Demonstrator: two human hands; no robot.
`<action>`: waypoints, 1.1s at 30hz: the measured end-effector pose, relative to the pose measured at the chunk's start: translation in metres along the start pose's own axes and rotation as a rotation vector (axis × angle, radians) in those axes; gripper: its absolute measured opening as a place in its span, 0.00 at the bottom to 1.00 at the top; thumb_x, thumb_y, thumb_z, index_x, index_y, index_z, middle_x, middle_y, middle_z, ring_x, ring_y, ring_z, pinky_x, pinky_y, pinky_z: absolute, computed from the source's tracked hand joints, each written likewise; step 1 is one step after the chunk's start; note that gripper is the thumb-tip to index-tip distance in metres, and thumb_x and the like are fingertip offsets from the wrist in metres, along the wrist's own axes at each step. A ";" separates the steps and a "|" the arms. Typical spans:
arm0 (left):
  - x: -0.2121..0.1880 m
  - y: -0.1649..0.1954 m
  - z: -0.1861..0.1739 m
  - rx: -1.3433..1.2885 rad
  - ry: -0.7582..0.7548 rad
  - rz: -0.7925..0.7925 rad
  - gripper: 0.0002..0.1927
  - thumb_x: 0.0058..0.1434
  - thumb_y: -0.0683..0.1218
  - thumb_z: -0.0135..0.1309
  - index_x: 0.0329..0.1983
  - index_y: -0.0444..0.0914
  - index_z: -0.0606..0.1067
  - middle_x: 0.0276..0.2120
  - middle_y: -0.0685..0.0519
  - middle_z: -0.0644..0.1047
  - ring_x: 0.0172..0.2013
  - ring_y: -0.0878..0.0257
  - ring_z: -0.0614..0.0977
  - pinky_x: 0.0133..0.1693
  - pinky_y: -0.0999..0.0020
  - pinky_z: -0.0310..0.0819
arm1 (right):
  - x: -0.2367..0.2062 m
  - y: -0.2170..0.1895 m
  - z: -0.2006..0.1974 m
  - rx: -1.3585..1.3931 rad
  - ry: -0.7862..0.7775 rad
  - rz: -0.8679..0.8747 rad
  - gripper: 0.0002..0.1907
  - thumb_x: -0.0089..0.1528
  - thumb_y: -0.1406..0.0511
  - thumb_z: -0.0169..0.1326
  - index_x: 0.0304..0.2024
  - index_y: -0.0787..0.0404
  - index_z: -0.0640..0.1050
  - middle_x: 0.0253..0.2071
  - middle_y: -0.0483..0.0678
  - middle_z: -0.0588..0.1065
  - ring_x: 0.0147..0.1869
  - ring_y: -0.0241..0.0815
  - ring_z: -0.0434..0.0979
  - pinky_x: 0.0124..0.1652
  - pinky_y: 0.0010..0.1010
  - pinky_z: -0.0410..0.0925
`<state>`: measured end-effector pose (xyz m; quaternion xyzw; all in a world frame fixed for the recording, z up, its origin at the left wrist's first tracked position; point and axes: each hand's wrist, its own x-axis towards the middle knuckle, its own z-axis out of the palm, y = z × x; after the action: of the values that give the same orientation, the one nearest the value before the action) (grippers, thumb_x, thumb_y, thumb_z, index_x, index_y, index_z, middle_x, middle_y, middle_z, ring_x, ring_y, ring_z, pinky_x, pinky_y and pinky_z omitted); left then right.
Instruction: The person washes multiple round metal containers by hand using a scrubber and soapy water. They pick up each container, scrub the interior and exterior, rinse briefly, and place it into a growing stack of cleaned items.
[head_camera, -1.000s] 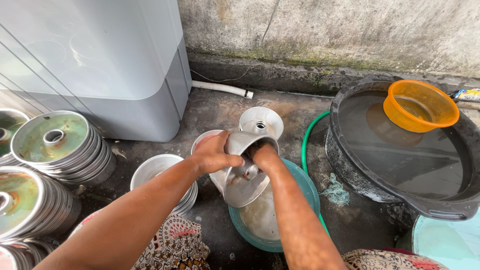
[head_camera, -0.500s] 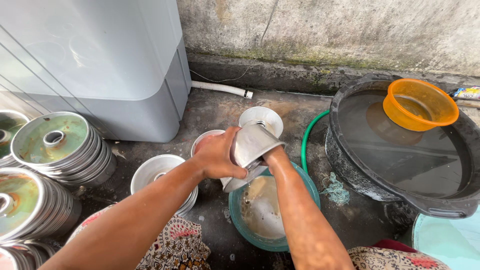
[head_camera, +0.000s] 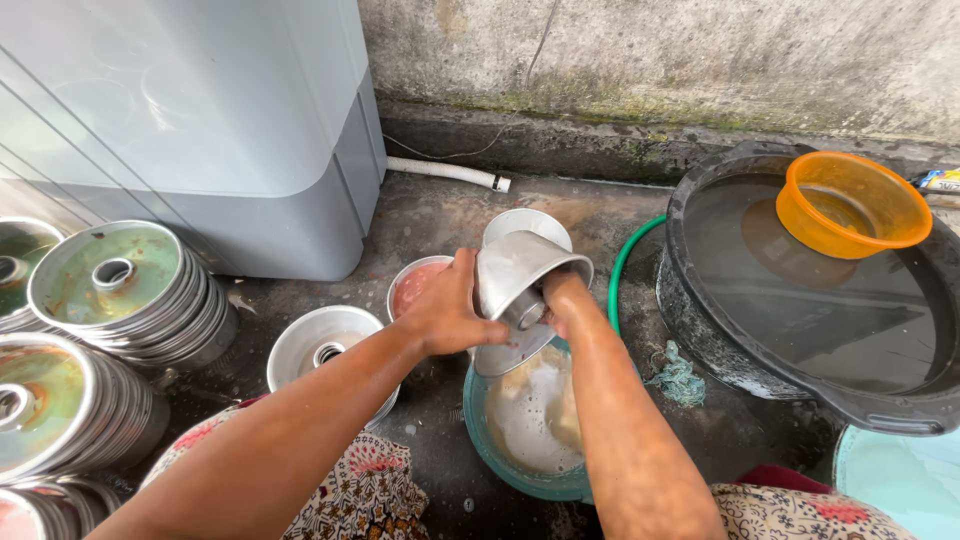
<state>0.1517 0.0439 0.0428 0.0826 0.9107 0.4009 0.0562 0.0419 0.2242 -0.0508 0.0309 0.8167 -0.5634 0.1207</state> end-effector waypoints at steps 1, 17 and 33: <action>0.000 -0.002 0.000 -0.033 -0.023 0.060 0.50 0.36 0.55 0.67 0.59 0.26 0.63 0.48 0.32 0.77 0.51 0.46 0.80 0.56 0.61 0.72 | 0.000 0.001 -0.002 -0.073 0.055 -0.098 0.19 0.59 0.60 0.53 0.50 0.62 0.78 0.50 0.56 0.79 0.57 0.55 0.79 0.55 0.44 0.70; 0.002 -0.008 -0.019 0.076 -0.108 -0.111 0.53 0.36 0.62 0.68 0.57 0.24 0.63 0.49 0.34 0.77 0.52 0.47 0.80 0.55 0.60 0.71 | -0.002 0.003 0.025 -0.278 0.164 -0.557 0.20 0.60 0.59 0.53 0.50 0.64 0.80 0.52 0.59 0.78 0.56 0.58 0.78 0.52 0.42 0.70; 0.003 -0.004 -0.024 0.012 0.051 -0.104 0.50 0.37 0.58 0.64 0.64 0.35 0.66 0.45 0.38 0.81 0.47 0.47 0.84 0.50 0.58 0.75 | -0.050 -0.001 0.047 -0.180 0.126 -0.487 0.26 0.53 0.65 0.52 0.55 0.63 0.77 0.50 0.60 0.79 0.57 0.60 0.77 0.53 0.44 0.71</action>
<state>0.1448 0.0248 0.0559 0.0253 0.9171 0.3942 0.0532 0.0975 0.1847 -0.0539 -0.1425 0.8528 -0.4979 -0.0675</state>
